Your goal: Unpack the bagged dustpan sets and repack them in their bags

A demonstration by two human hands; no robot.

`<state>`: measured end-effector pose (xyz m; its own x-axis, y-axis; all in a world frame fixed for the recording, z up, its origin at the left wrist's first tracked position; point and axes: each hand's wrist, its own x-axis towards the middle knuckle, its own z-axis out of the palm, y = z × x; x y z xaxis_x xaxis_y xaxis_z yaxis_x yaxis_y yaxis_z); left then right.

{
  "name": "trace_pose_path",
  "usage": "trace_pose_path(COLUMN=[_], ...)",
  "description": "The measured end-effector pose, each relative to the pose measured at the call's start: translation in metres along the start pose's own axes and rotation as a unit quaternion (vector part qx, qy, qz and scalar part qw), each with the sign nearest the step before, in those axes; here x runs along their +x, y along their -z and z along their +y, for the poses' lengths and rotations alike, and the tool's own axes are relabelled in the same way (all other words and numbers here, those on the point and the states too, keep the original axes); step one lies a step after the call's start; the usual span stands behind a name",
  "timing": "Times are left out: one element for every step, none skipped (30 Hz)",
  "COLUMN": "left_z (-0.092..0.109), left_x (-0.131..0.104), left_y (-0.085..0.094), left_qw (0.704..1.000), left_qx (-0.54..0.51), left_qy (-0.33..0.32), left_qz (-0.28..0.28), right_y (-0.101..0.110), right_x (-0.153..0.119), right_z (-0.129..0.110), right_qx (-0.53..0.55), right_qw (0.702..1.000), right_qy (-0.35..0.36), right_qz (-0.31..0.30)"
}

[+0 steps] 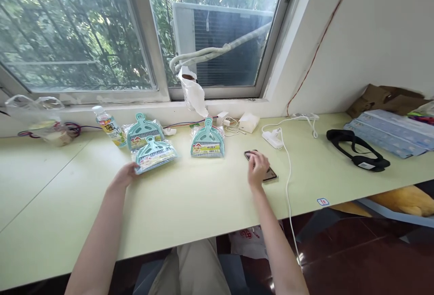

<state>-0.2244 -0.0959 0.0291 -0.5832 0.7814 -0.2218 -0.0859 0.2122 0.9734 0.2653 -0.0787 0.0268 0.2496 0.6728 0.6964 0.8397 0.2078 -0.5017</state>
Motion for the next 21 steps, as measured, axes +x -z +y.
trace_pose_path(left_z=[0.001,0.002,0.002,0.002,0.001,-0.001,-0.004,-0.006,-0.009,-0.012,-0.014,-0.016,-0.018,-0.019,-0.019,-0.019,-0.020,-0.019,-0.019,-0.019,-0.019], left_x=[-0.006,-0.012,-0.018,-0.023,-0.027,-0.031,-0.035,-0.038,-0.040,-0.041,-0.042,-0.043,-0.043,-0.044,-0.044,-0.044,-0.044,-0.044,-0.045,-0.046,-0.047], left_y=[-0.001,-0.002,-0.005,-0.009,-0.014,-0.019,-0.025,-0.030,-0.034,-0.037,-0.040,-0.042,-0.043,-0.043,-0.044,-0.044,-0.045,-0.045,-0.046,-0.048,-0.049], left_qw=[0.999,0.993,0.986,0.978,0.968,0.961,0.954,0.947,0.939,0.933,0.928,0.925,0.925,0.925,0.927,0.929,0.931,0.932,0.933,0.933,0.933], left_qx=[-0.031,-0.067,-0.103,-0.138,-0.167,-0.186,-0.198,-0.206,-0.209,-0.211,-0.208,-0.208,-0.209,-0.208,-0.209,-0.209,-0.209,-0.209,-0.210,-0.211,-0.211], left_qy=[0.016,0.030,0.029,0.015,-0.002,-0.017,-0.028,-0.033,-0.038,-0.042,-0.042,-0.041,-0.040,-0.037,-0.034,-0.029,-0.021,-0.013,-0.003,0.004,0.009], left_qz=[-0.041,-0.087,-0.128,-0.158,-0.186,-0.206,-0.224,-0.245,-0.269,-0.288,-0.307,-0.314,-0.316,-0.315,-0.309,-0.304,-0.299,-0.295,-0.293,-0.292,-0.292], right_y=[-0.005,-0.012,-0.019,-0.027,-0.036,-0.044,-0.053,-0.062,-0.070,-0.078,-0.085,-0.091,-0.096,-0.100,-0.102,-0.103,-0.103,-0.102,-0.100,-0.098,-0.097], right_x=[-0.005,-0.010,-0.015,-0.020,-0.025,-0.030,-0.035,-0.040,-0.044,-0.048,-0.052,-0.056,-0.060,-0.064,-0.067,-0.069,-0.070,-0.069,-0.069,-0.067,-0.065], right_z=[-0.018,-0.037,-0.056,-0.077,-0.097,-0.118,-0.137,-0.154,-0.170,-0.183,-0.193,-0.200,-0.204,-0.205,-0.204,-0.202,-0.199,-0.196,-0.192,-0.190,-0.187], right_qx=[0.013,0.032,0.060,0.093,0.125,0.149,0.164,0.171,0.171,0.168,0.162,0.154,0.145,0.135,0.124,0.113,0.104,0.097,0.093,0.092,0.093], right_qw=[0.999,0.998,0.993,0.986,0.975,0.963,0.950,0.939,0.928,0.919,0.913,0.909,0.907,0.908,0.911,0.914,0.917,0.920,0.920,0.919,0.916], right_qy=[0.015,0.036,0.068,0.107,0.151,0.192,0.229,0.263,0.291,0.316,0.335,0.348,0.356,0.358,0.358,0.355,0.351,0.349,0.349,0.353,0.358], right_qz=[-0.027,-0.051,-0.072,-0.088,-0.104,-0.117,-0.131,-0.143,-0.154,-0.163,-0.168,-0.171,-0.171,-0.169,-0.166,-0.161,-0.157,-0.153,-0.151,-0.151,-0.154])
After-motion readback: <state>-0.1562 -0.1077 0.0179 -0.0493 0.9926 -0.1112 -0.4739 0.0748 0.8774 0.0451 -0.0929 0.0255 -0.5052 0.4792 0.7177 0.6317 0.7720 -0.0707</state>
